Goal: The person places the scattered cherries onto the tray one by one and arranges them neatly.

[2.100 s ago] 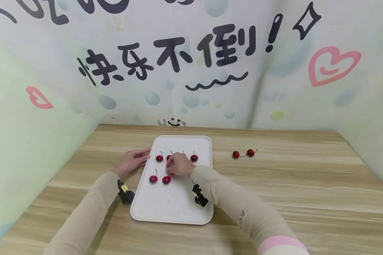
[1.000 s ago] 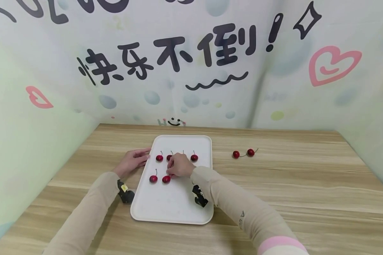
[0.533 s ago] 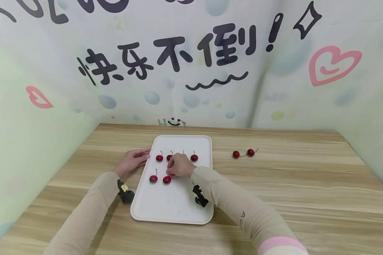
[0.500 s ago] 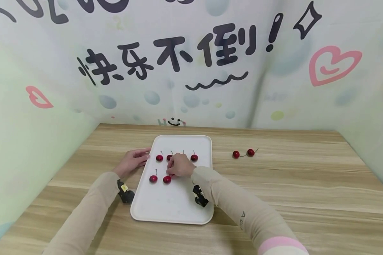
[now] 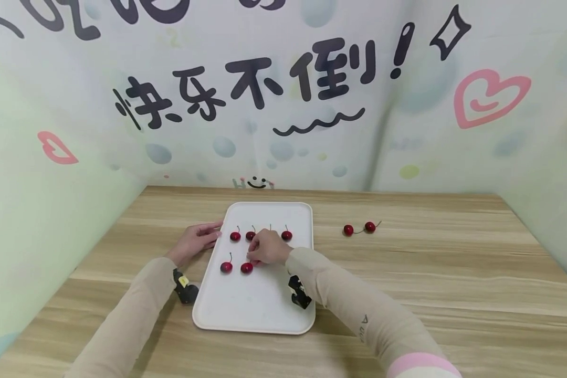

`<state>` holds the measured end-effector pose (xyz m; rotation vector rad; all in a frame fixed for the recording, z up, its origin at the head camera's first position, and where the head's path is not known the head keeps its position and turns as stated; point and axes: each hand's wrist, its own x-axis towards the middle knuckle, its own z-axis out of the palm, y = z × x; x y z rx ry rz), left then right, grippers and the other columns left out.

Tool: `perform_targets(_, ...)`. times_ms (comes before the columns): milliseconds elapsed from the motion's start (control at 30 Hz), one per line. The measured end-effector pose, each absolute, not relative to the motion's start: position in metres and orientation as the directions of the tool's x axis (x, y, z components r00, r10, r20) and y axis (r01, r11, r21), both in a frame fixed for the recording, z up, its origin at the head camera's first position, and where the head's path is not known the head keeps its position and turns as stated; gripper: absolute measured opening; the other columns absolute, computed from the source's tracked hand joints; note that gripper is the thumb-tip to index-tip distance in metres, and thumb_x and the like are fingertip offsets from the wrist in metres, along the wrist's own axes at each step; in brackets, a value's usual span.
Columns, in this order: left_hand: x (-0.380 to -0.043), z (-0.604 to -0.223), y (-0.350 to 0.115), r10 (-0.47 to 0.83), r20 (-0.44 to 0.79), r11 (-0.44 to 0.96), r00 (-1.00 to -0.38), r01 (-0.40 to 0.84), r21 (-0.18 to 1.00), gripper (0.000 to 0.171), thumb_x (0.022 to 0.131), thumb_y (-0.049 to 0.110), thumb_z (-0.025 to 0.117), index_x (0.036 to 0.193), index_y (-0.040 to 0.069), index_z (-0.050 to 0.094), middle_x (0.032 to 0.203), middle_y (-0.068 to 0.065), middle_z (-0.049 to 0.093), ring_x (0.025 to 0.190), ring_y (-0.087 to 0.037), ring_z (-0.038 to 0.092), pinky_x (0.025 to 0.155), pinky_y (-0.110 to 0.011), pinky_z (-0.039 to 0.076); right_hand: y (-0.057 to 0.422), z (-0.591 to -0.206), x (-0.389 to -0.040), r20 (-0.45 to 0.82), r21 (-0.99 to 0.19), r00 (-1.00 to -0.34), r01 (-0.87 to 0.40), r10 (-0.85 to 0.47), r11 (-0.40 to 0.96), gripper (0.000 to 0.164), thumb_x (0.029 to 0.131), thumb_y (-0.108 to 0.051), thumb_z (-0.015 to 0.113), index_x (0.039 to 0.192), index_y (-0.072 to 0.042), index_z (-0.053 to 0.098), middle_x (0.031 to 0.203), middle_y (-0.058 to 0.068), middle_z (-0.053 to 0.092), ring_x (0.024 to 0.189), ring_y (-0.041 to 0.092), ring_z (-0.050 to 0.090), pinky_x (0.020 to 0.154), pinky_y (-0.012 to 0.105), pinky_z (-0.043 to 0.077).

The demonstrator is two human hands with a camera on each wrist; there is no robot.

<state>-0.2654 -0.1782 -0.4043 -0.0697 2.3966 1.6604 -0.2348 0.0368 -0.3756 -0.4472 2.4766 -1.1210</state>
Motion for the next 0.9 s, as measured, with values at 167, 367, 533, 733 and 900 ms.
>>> perform_targets(167,-0.265,-0.405,-0.179,0.091,-0.198,0.360,-0.976,-0.153,0.920,0.038,0.090,0.012,0.055,0.127,0.009,0.051,0.111,-0.015,0.055,0.094,-0.017,0.056,0.081,-0.025,0.050,0.044,-0.374,-0.232,-0.168,-0.749,-0.871,-0.192,-0.462,0.634,0.010,0.081,-0.010,0.066,0.088,-0.003,0.066,0.068,0.001,0.061,0.058,0.012,0.057,0.055,0.021,0.051)
perform_targets(367,-0.265,-0.406,-0.179,0.092,-0.194,0.364,-0.977,-0.149,0.919,0.038,0.090,0.013,0.056,0.127,0.009,0.051,0.112,-0.015,0.055,0.094,-0.017,0.056,0.082,-0.025,0.050,0.060,-0.367,-0.226,-0.159,-0.770,-0.871,-0.185,-0.464,0.611,0.011,0.082,-0.010,0.065,0.090,-0.002,0.065,0.070,0.003,0.061,0.060,0.013,0.059,0.055,0.023,0.053)
perform_targets(533,-0.265,-0.407,-0.179,0.091,-0.198,0.368,-0.976,-0.152,0.917,0.038,0.090,0.014,0.056,0.127,0.009,0.051,0.114,-0.015,0.054,0.097,-0.018,0.056,0.083,-0.026,0.049,0.082,-0.362,-0.222,-0.150,-0.791,-0.874,-0.174,-0.462,0.586,0.011,0.083,-0.009,0.064,0.091,-0.001,0.064,0.073,0.006,0.060,0.062,0.014,0.059,0.056,0.024,0.054)
perform_targets(733,-0.265,-0.408,-0.179,0.092,-0.204,0.366,-0.975,-0.157,0.917,0.038,0.090,0.015,0.055,0.128,0.010,0.051,0.116,-0.014,0.054,0.100,-0.020,0.055,0.084,-0.026,0.049,0.119,-0.359,-0.220,-0.132,-0.821,-0.877,-0.165,-0.462,0.547,0.017,0.085,-0.009,0.061,0.099,0.001,0.062,0.079,0.008,0.061,0.068,0.016,0.061,0.060,0.027,0.055)
perform_targets(900,-0.265,-0.408,-0.179,0.083,-0.208,0.368,-0.975,-0.163,0.915,0.038,0.090,0.016,0.056,0.127,0.011,0.052,0.117,-0.014,0.054,0.101,-0.020,0.055,0.084,-0.026,0.049,0.155,-0.359,-0.221,-0.107,-0.832,-0.907,-0.141,-0.406,0.536,0.021,0.086,-0.010,0.060,0.103,0.003,0.061,0.081,0.010,0.062,0.070,0.018,0.060,0.063,0.030,0.055)
